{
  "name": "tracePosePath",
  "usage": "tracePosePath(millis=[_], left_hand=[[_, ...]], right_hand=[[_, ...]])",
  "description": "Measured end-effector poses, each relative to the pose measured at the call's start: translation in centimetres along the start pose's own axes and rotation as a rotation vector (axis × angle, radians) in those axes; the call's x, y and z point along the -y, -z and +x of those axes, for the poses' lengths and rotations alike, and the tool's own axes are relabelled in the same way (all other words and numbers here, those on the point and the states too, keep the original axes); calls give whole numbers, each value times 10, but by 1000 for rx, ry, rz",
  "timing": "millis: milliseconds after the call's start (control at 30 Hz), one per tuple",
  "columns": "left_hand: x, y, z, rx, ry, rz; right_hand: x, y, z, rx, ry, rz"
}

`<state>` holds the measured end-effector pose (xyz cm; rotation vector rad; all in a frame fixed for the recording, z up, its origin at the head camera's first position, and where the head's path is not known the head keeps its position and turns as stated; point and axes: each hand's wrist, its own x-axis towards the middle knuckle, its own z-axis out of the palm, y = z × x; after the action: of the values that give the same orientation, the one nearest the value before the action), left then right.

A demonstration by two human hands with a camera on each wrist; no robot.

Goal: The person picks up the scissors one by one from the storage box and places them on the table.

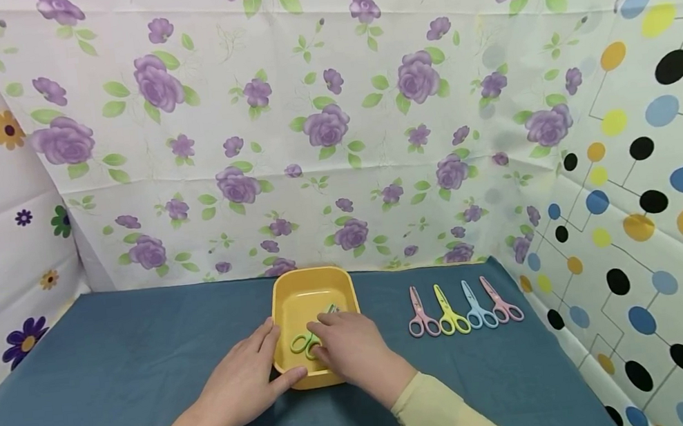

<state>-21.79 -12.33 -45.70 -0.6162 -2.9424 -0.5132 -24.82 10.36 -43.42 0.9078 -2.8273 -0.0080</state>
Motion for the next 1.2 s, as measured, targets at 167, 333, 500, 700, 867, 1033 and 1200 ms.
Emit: tracePosePath(millis=[167, 333, 500, 700, 867, 1033, 1200], left_hand=[[0, 0, 0, 5, 2, -10], [0, 0, -1, 12, 1, -6], [0, 1, -1, 15, 0, -4], [1, 2, -1, 18, 6, -10], [1, 0, 0, 17, 6, -2], [1, 0, 0, 21, 3, 1], [0, 2, 0, 24, 11, -8]], right_hand=[[3, -3, 4, 34, -3, -9], [7, -2, 9, 83, -32, -5], [9, 0, 15, 130, -53, -8], [10, -4, 21, 161, -67, -23], [11, -6, 26, 165, -57, -42], [12, -10, 30, 174, -46, -75], [13, -13, 34, 184, -53, -87]])
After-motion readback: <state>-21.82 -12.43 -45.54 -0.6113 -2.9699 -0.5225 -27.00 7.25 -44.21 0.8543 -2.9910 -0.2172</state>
